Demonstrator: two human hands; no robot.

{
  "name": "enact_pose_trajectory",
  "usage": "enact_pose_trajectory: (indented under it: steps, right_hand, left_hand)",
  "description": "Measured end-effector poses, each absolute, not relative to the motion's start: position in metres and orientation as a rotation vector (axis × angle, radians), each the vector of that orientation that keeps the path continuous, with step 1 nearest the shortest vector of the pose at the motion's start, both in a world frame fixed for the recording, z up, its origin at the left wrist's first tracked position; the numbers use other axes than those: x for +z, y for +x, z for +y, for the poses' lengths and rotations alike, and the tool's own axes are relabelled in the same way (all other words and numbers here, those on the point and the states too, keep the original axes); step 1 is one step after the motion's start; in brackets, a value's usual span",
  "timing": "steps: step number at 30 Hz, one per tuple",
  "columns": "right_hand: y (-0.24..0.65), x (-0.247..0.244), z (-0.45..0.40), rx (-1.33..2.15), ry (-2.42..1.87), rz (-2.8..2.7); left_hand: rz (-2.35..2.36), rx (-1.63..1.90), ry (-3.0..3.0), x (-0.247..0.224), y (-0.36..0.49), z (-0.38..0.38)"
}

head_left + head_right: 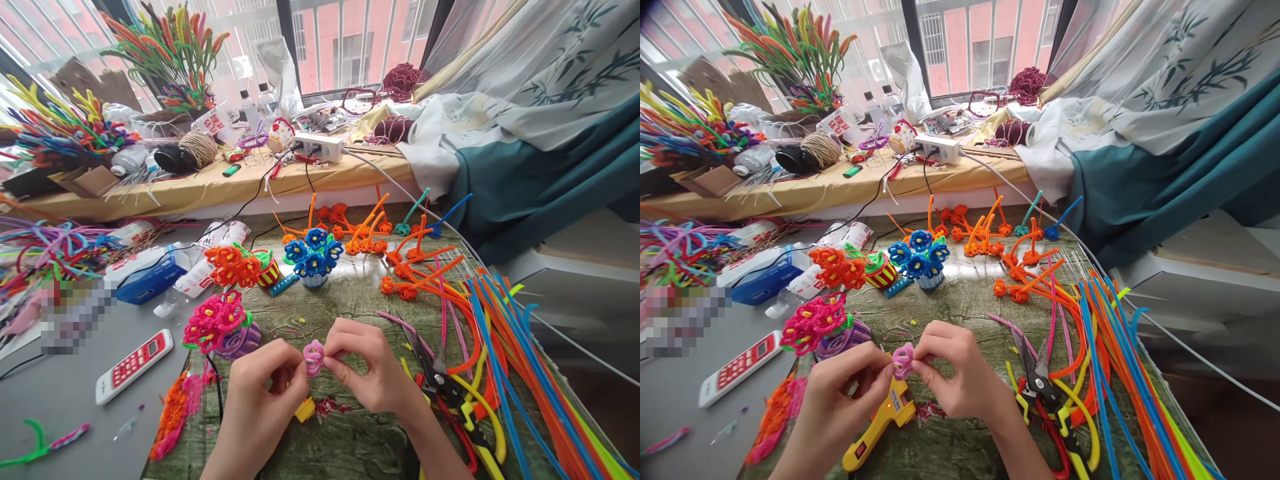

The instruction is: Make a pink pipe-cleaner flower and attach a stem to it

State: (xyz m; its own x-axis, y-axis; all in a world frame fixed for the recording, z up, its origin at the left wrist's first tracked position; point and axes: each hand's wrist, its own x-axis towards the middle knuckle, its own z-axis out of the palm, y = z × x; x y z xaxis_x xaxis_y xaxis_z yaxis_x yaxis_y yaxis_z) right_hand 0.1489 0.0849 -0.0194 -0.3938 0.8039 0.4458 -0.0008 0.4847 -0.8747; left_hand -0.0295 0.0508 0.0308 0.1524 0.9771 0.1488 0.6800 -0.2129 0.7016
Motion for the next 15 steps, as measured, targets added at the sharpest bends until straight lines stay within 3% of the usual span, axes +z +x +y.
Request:
enact_pose_trajectory:
  steps: [8,15]
  right_hand:
    - [0.144,-0.023,0.080,0.886,-0.643,-1.796]
    - [0.144,-0.030,0.089,1.176,-0.661,-1.458]
  left_hand:
    - [1.654,0.766,2.511,0.027,-0.027,0.046]
    - [1.715,1.120,2.280,0.036,-0.041,0.041]
